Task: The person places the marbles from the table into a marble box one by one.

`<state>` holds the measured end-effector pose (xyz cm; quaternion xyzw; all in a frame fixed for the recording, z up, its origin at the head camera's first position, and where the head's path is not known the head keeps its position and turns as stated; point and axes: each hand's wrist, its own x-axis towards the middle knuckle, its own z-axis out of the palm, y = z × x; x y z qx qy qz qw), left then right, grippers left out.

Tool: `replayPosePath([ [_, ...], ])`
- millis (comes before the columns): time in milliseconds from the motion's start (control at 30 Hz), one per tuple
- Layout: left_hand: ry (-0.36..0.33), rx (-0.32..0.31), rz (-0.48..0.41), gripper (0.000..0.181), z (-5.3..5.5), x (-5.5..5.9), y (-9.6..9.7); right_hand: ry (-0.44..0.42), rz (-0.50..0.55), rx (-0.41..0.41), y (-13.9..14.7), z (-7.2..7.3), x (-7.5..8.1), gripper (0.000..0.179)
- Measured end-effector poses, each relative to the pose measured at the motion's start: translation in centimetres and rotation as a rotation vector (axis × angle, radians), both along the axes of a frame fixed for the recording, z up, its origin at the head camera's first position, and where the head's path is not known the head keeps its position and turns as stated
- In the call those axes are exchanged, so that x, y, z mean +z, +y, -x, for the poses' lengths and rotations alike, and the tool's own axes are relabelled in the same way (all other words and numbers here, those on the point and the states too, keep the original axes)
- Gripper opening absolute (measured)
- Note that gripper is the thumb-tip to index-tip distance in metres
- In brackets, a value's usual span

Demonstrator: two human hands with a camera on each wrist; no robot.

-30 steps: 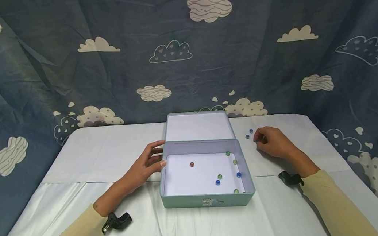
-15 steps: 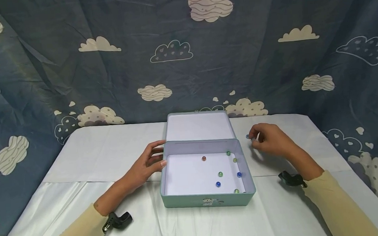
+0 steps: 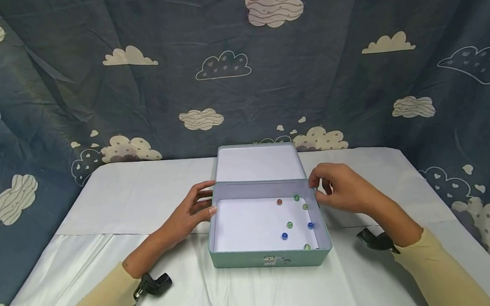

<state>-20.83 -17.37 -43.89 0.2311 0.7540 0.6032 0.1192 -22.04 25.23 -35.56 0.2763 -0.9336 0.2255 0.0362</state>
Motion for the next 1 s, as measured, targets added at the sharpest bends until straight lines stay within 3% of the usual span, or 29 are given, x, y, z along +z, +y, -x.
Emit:
replayPosePath([
  [267,0.003,-0.004,0.000,0.069,0.0,0.0,0.1,0.010,-0.004,0.093,-1.6,-1.5,0.3,0.025],
  [633,0.012,-0.006,-0.004,0.069,-0.1,0.1,0.0,0.004,-0.016,0.232,-3.6,-2.5,-0.6,0.024],
  [1000,0.008,-0.006,-0.005,0.069,0.0,0.0,0.0,-0.035,-0.044,0.291,-5.0,-2.9,-1.6,0.021],
])
